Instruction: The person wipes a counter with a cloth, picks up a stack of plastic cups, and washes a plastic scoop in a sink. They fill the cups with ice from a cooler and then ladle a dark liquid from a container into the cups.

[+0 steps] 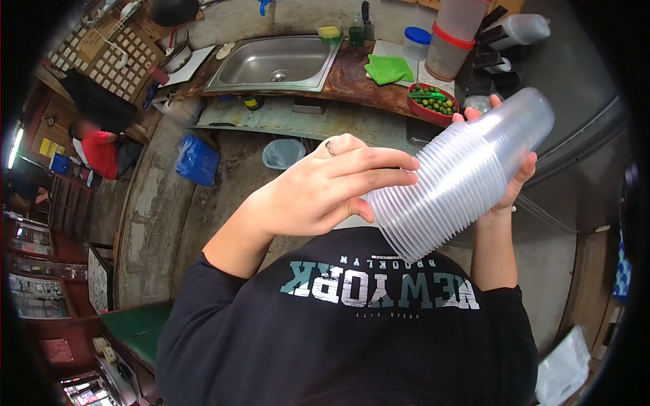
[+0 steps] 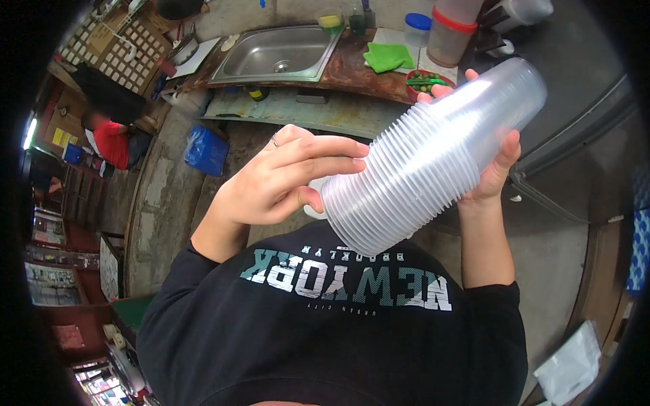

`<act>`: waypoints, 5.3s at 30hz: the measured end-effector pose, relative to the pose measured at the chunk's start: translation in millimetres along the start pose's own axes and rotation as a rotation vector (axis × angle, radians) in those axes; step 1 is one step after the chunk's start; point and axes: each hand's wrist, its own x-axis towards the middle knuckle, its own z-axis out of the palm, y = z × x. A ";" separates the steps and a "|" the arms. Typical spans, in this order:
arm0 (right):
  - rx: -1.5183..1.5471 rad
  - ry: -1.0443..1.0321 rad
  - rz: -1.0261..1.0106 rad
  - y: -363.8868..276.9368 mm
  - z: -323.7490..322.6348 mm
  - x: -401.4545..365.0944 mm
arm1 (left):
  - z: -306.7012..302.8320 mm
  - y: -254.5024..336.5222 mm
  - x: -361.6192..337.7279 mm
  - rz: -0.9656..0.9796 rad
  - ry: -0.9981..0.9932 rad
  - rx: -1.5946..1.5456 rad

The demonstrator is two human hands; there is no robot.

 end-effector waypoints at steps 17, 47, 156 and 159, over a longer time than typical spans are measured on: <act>-0.050 0.001 0.060 1.2 1.5 -0.3 | 4.6 -10.9 1.5 0.039 0.011 -0.110; 0.093 -0.138 0.187 43.8 -52.3 40.2 | 20.1 -24.0 -0.6 -0.177 -0.144 0.056; -0.588 0.318 0.202 79.4 -37.9 -28.9 | 134.0 -86.9 -29.1 -0.747 -0.061 -1.154; -0.564 0.362 0.142 88.9 -30.7 -38.2 | 134.5 -86.4 -28.4 -0.795 -0.088 -1.168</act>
